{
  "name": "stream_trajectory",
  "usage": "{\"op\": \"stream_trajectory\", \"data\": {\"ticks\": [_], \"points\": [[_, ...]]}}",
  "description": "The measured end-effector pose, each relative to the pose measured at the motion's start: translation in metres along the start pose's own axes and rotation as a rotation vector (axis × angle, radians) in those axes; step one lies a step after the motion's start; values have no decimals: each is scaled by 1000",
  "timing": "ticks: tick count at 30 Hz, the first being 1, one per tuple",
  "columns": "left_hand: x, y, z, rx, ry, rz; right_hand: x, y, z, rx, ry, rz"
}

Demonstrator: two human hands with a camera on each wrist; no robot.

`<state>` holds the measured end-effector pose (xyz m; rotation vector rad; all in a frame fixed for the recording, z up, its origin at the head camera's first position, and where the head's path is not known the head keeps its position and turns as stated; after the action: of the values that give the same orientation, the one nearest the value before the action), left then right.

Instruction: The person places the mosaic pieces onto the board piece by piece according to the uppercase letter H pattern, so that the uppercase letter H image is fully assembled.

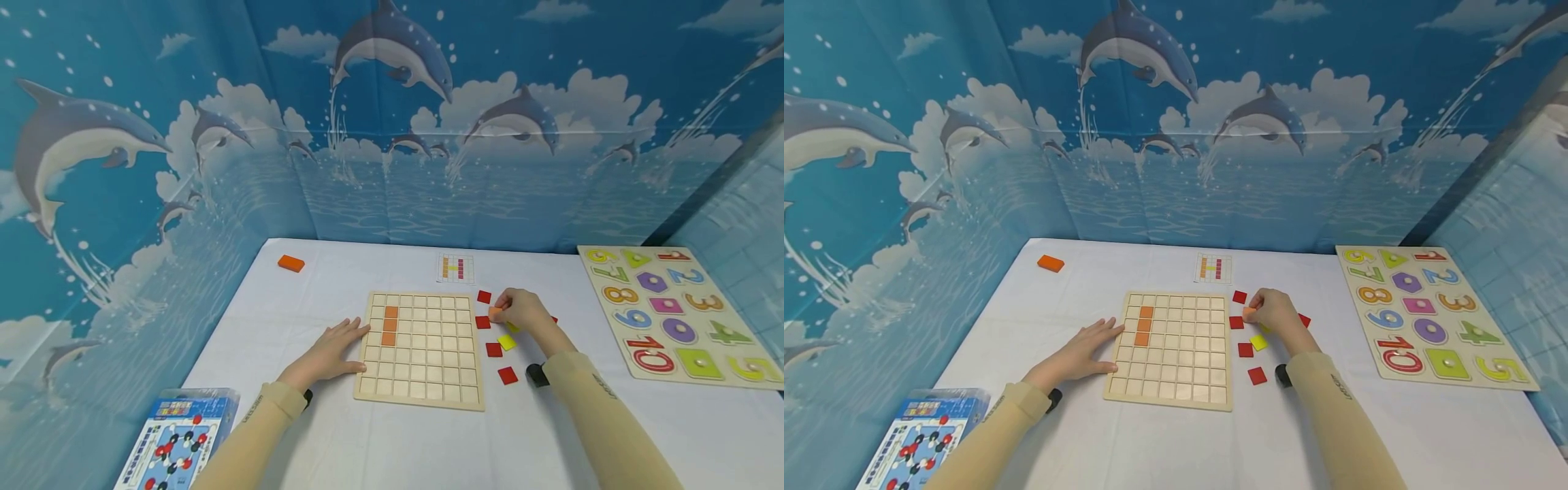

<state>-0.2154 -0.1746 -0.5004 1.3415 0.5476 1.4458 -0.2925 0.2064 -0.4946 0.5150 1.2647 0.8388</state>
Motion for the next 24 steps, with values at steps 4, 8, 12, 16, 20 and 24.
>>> {"op": "stream_trajectory", "data": {"ticks": [4, 8, 12, 16, 20, 24], "points": [[-2, -1, 0, -2, 6, -1, -1, 0, 1, 4, 7, -8], [-2, -1, 0, -2, 6, 0, -1, 1, 3, 13, 15, -14], [-2, -1, -1, -1, 6, -5, -1, 2, 4, 17, 26, -8], [-2, -2, -1, 1, 6, -3, -1, 2, 4, 15, 35, -3], [-2, -2, -1, -1, 9, 6, 0, 3, 5, 15, 33, -2], [-1, -1, -1, -1, 12, 10, 3, 3, 4, 15, 26, -6]]}}
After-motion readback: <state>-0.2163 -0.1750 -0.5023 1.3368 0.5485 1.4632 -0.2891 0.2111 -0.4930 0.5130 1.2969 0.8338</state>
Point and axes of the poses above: each hand's wrist, its own z-axis away from the middle knuckle, its own y-axis out of the back of the hand, x = y × z, the point moved 4 cm from there along -z, towards the middle knuckle, and after that the axes turned 8 degrees about y, right-handed, at the moved point
